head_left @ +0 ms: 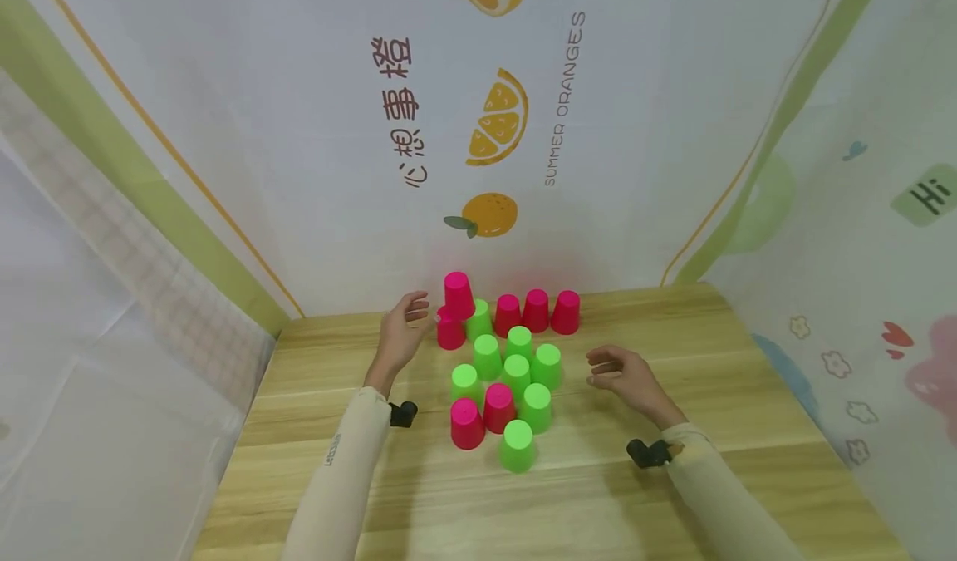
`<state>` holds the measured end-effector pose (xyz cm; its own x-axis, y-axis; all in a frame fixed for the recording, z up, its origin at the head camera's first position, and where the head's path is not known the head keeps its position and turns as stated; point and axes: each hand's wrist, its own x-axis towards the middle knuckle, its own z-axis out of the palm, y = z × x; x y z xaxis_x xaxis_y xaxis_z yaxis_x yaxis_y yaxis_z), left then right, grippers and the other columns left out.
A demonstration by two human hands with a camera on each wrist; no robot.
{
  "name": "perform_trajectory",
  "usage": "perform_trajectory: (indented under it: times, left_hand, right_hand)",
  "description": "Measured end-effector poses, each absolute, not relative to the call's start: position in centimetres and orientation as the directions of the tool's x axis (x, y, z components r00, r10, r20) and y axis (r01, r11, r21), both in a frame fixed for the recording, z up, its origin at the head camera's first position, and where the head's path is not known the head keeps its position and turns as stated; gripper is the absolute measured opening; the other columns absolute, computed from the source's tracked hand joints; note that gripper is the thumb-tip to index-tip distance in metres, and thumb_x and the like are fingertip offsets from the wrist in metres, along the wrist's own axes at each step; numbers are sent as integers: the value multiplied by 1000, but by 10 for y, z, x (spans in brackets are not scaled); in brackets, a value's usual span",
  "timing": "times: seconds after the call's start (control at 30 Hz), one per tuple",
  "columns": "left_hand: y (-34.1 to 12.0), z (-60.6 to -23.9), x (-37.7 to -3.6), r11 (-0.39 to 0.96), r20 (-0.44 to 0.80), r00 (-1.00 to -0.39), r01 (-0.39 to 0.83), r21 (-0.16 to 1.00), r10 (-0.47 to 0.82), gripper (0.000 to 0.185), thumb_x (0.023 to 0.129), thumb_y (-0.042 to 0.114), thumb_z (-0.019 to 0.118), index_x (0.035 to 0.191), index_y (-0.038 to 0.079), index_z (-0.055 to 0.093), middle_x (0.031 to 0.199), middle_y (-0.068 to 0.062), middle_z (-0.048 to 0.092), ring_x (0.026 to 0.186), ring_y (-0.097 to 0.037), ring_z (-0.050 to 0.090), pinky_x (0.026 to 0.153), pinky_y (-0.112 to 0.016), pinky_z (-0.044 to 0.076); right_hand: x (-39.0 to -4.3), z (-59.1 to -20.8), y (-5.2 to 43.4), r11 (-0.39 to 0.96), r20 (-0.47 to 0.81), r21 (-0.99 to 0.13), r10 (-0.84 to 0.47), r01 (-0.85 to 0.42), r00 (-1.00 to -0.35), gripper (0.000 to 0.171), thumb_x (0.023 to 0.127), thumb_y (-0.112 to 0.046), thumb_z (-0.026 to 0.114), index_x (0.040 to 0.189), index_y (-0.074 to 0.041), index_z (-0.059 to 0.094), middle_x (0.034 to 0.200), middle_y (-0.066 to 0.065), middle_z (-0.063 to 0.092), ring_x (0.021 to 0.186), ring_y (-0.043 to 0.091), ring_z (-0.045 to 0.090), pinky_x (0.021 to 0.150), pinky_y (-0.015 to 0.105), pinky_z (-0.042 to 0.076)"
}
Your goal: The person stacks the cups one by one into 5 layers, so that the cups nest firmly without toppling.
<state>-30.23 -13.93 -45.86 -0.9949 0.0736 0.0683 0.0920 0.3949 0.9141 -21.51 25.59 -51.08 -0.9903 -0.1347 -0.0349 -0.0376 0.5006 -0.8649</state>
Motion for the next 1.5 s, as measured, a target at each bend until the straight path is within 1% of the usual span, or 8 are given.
perform_trajectory:
  times: [0.2,0.43,0.67,0.8,1.0,1.2,1.4,1.5]
  left_hand:
    - [-145,-474,-275,367,82,-992,110,924,91,49,93,12,70,138,2,54,135,-22,62,123,-36,62,101,-50,55]
    - [-141,-485,-244,364,56,-993,91,927,105,41,94,12,69,134,4,59,129,-19,66,119,-32,65,102,-43,55]
    - [-134,-490,-217,330,34,-992,73,941,122,32,94,10,69,125,4,64,123,-19,69,115,-32,67,101,-41,55]
    - [-132,-495,-205,325,12,-994,48,944,113,31,94,12,70,123,3,65,122,-16,70,114,-31,67,100,-40,56]
    - [-129,-506,-194,319,6,-991,48,947,132,29,95,13,69,121,2,66,121,-16,70,112,-30,67,96,-36,57]
    - [-127,-512,-192,272,-19,-982,33,962,186,30,93,13,70,122,4,67,122,-16,70,116,-31,66,101,-46,55]
    - [-128,-520,-187,267,-45,-968,24,963,247,36,93,14,71,126,3,64,127,-18,68,120,-33,64,103,-45,55]
    - [-129,-524,-184,278,-72,-964,1,961,255,37,92,15,72,127,5,64,128,-16,68,122,-33,63,106,-47,53]
  right_hand:
    - [-222,-506,245,509,-3,-857,-153,-77,-988,39,90,-11,73,127,-2,62,129,26,63,112,37,67,88,41,61]
    - [-231,-503,231,515,41,-849,-157,-118,-987,46,88,-11,76,129,2,60,127,24,65,111,38,67,85,40,62]
    - [-235,-505,222,497,92,-849,-195,-179,-976,48,85,-7,77,128,4,59,126,26,64,111,41,65,90,46,60]
    - [-236,-507,217,478,88,-861,-195,-173,-977,48,84,-5,78,127,4,60,126,26,64,111,42,65,90,48,60]
    - [-242,-508,213,513,48,-849,-157,-124,-986,51,84,-8,78,131,2,59,128,23,64,115,40,64,91,45,60]
    - [-248,-508,210,525,46,-843,-153,-121,-987,53,83,-8,77,131,3,58,128,22,64,114,40,64,91,47,59]
    - [-251,-515,205,521,15,-848,-156,-96,-988,50,84,-9,77,130,0,59,127,22,64,114,38,64,90,44,60]
    - [-251,-518,202,512,-3,-855,-154,-77,-988,48,84,-9,77,128,-3,61,127,20,65,113,36,65,88,41,60]
